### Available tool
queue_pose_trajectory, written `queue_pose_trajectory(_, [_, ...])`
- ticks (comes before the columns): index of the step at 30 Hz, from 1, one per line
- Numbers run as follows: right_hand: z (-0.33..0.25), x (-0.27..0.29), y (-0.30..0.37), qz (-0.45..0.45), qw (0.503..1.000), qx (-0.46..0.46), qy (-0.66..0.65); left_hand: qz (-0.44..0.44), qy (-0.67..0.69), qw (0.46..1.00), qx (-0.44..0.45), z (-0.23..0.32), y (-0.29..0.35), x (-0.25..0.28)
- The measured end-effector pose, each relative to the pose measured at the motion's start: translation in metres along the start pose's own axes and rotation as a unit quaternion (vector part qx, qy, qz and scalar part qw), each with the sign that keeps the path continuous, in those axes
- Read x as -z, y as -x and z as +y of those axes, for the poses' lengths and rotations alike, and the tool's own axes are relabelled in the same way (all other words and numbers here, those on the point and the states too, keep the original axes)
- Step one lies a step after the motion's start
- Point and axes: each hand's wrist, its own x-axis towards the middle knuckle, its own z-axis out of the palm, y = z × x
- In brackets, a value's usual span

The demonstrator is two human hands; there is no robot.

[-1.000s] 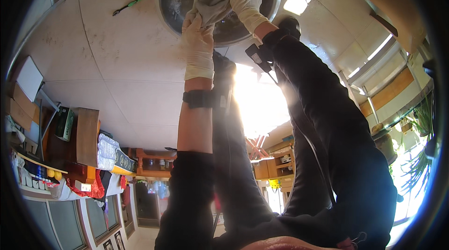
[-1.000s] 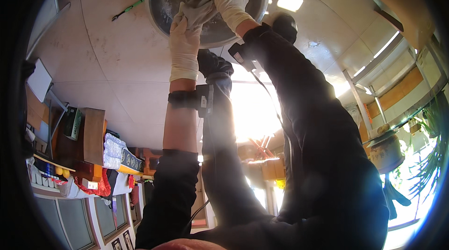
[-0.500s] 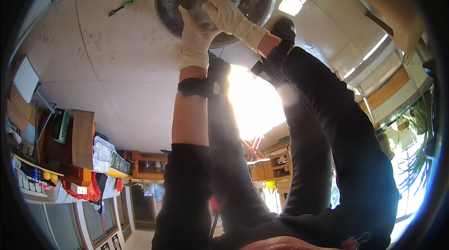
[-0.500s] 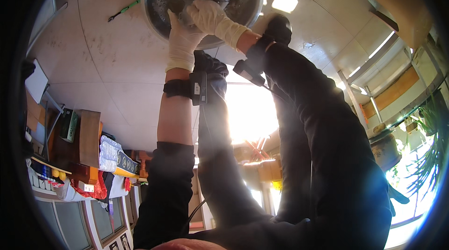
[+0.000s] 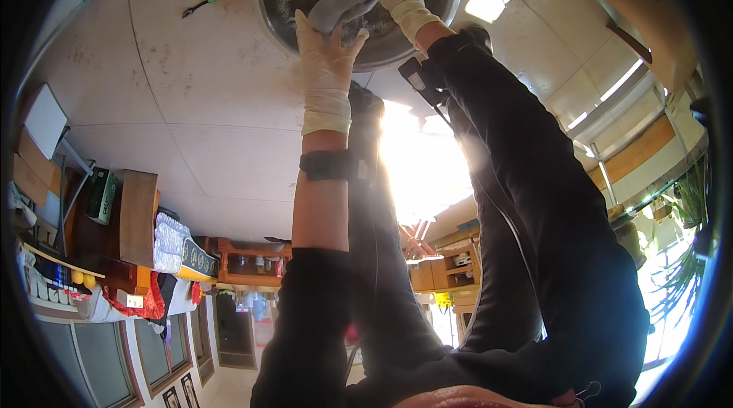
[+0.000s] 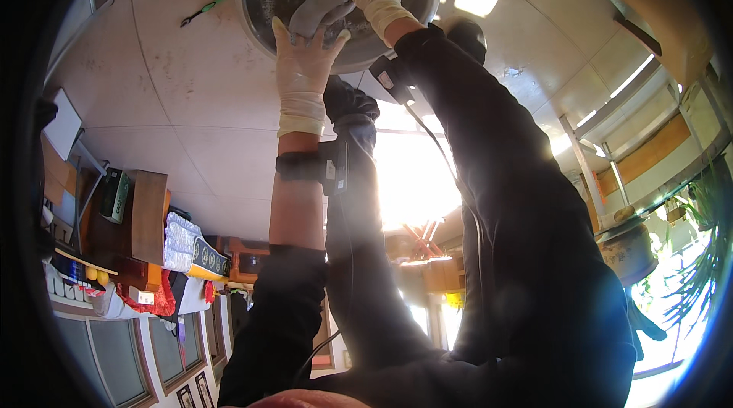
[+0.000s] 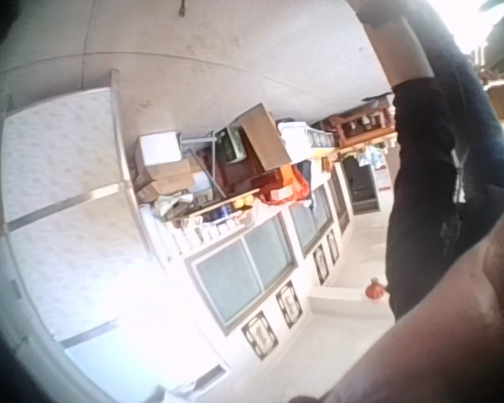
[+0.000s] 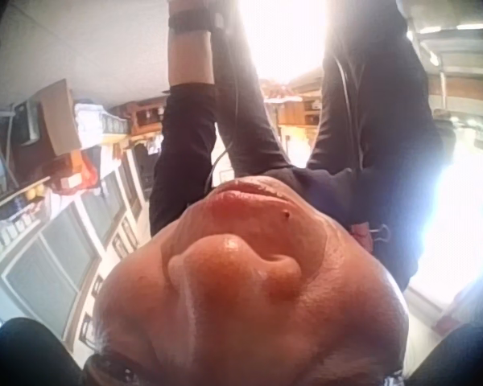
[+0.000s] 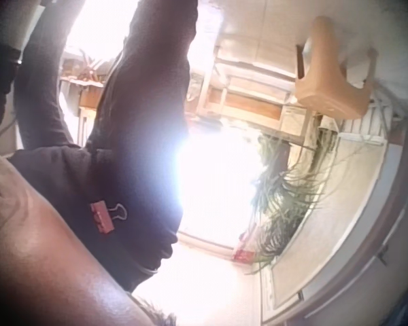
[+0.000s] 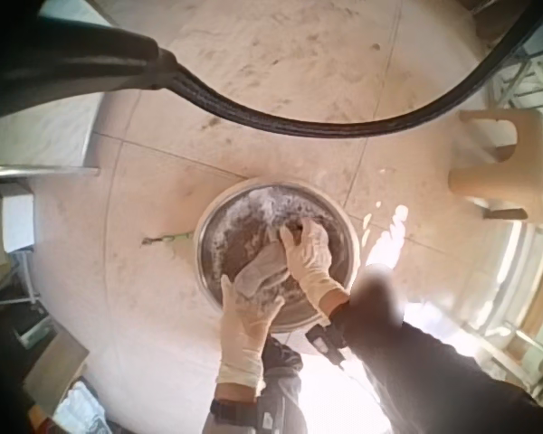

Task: The person carries a metal basin to a tiled area, pours water into it from a red plastic scoop, then uses a black cloth to wipe the floor. They repeatedly wring the cloth in the basin and continue wiping different sections of the floor.

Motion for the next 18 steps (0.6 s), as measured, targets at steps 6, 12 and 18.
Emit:
queue_pose_trajectory(6, [-0.034,0.053,0.054,-0.405,0.898,-0.081,-0.151,-0.057,-0.027,0.997,0.042,-0.008,-0.018,0.0])
queue_pose_trajectory(12, [-0.068,0.05,0.063,-0.242,0.97,-0.009,-0.026,-0.075,-0.627,0.744,-0.217,-0.001,-0.005,-0.004])
queue_pose_trajectory(18, [-0.029,0.009,0.011,-0.098,0.993,-0.061,0.035,-0.146,-0.284,0.932,-0.174,0.003,-0.004,-0.007])
